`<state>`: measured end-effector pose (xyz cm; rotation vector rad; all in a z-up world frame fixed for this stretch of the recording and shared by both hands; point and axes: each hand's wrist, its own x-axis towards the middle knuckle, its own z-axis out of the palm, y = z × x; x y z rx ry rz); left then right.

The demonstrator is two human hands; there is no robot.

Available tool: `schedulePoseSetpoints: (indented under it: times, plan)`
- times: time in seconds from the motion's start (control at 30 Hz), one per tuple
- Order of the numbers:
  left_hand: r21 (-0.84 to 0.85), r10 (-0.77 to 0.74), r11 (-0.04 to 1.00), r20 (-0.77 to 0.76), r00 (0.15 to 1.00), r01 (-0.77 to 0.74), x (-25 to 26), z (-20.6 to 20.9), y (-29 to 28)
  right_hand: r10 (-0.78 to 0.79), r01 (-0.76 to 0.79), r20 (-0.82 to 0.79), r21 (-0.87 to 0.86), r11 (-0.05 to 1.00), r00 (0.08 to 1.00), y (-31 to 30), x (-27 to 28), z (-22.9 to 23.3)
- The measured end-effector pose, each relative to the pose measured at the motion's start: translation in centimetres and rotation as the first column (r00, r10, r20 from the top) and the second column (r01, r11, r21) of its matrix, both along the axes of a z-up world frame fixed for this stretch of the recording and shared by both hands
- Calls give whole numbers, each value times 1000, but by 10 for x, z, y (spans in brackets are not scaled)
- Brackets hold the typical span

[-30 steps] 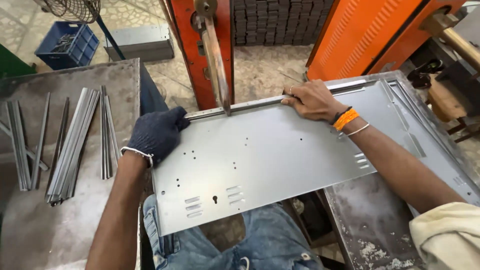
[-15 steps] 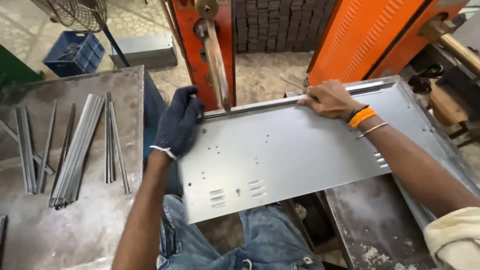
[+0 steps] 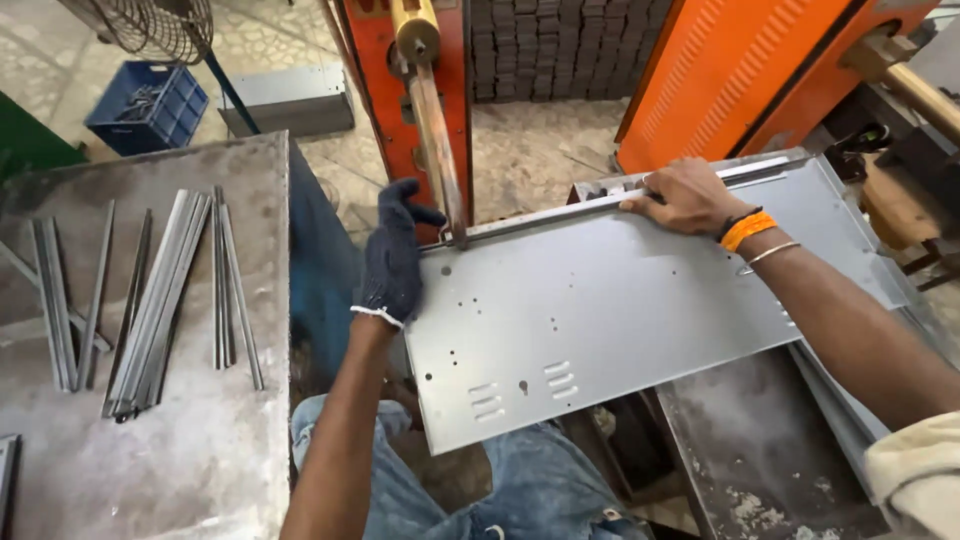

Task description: The recorder uses a spot welding machine to attach metal rails to metal panels at a manual workstation.

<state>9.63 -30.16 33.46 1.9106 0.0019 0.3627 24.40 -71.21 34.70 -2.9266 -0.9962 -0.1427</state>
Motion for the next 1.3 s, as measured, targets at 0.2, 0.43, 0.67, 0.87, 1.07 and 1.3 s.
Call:
schedulePoseSetpoints:
  times: [0.2,0.43,0.67,0.87,1.07,1.3]
  plan:
    - [139,-86,987,47,995,79,-16,40,22,-27,28,25,-12,1000,999,22,-4,6]
    - [644,130,756,-324,937,117,-53,59,102,174,-162,-87,127,979,981,110,-43,42]
    - [789,315,612,-306,899,54,-81,28,193,255,-243,-42,186,952,966,99,-47,29]
    - [860,428,492,-373,823,134,-102,30,215,289,-279,-14,211,937,957,124,-50,20]
    - [876,398,476,-297,868,81,-106,6,247,370,-360,2,236,903,929,140,-49,22]
    - [833,299,542,-318,900,114,-107,4,251,278,-276,10,158,948,961,139,-46,1]
